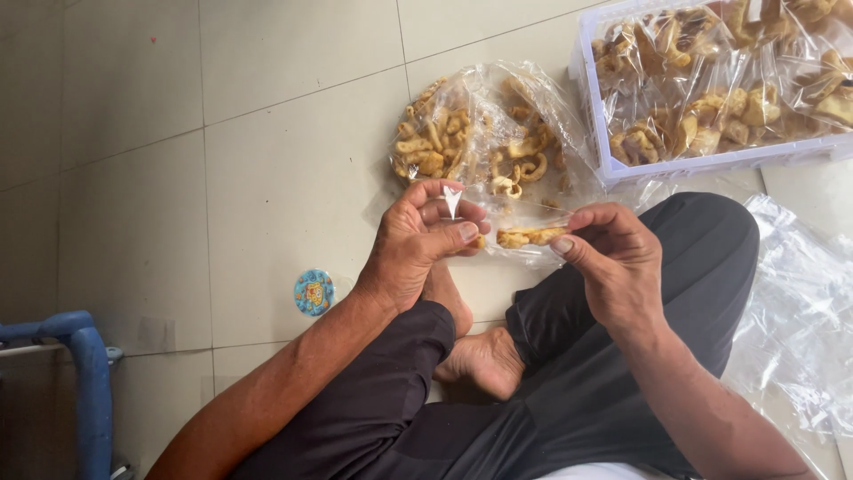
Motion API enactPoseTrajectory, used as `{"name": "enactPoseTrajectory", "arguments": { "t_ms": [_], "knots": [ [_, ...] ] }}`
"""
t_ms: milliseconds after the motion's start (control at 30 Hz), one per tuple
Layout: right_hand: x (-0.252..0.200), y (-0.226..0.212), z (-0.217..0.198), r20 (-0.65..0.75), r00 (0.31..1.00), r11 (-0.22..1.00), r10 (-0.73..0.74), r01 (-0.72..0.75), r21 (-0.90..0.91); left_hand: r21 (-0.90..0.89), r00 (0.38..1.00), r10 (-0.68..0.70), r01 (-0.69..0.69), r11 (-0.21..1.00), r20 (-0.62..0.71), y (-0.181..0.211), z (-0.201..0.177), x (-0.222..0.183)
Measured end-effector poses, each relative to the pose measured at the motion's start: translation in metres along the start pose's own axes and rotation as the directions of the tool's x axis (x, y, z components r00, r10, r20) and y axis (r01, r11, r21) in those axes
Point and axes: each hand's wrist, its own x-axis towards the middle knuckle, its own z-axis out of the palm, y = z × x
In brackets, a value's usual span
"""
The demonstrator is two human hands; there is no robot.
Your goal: The person places individual fried food items into small plastic bags, then places the filled bags into a white crate.
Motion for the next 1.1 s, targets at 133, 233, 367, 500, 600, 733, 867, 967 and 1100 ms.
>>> {"name": "enactPoseTrajectory", "arguments": {
  "t_ms": [133,233,367,500,600,733,867,967,1100],
  "knots": [
    [-0.008,-0.003,0.007,-0.061,0.998,0.999,0.003,-0.006,-0.046,-0.032,0.998,0.018,-0.016,0.999,0.062,0.002,0.003,-0.002],
    [-0.007,-0.005,0.010,-0.084,0.996,1.000,-0.001,0.003,0.023,-0.010,0.995,0.039,-0.038,0.999,0.091,0.001,-0.001,-0.001],
    [-0.009,-0.016,0.024,-0.080,0.997,0.999,0.009,-0.005,0.048,0.019,0.991,0.074,-0.076,0.997,0.110,-0.001,-0.002,0.000],
    [-0.014,-0.010,0.025,0.042,0.995,0.994,0.094,-0.095,0.046,0.058,0.989,0.130,-0.134,0.989,0.067,0.002,-0.002,0.000],
    [-0.014,-0.003,0.019,0.049,0.990,0.990,0.133,-0.136,0.045,0.067,0.987,0.147,-0.151,0.986,0.067,0.003,0.000,-0.001],
    [-0.010,-0.025,0.027,-0.042,0.986,0.979,0.161,-0.154,0.135,0.041,0.977,0.160,-0.167,0.985,0.138,0.007,0.006,-0.005],
    [-0.012,-0.023,0.032,-0.042,0.988,0.973,0.151,-0.141,0.183,0.018,0.967,0.140,-0.147,0.989,0.211,-0.002,0.002,-0.002],
    [-0.013,-0.012,0.028,0.025,0.982,0.959,0.187,-0.188,0.213,-0.015,0.966,0.132,-0.132,0.991,0.223,-0.005,0.001,-0.001],
    [-0.011,-0.013,0.026,0.035,0.984,0.966,0.175,-0.179,0.185,0.102,0.956,0.138,-0.169,0.980,0.258,-0.004,-0.001,-0.001]
  ]
}}
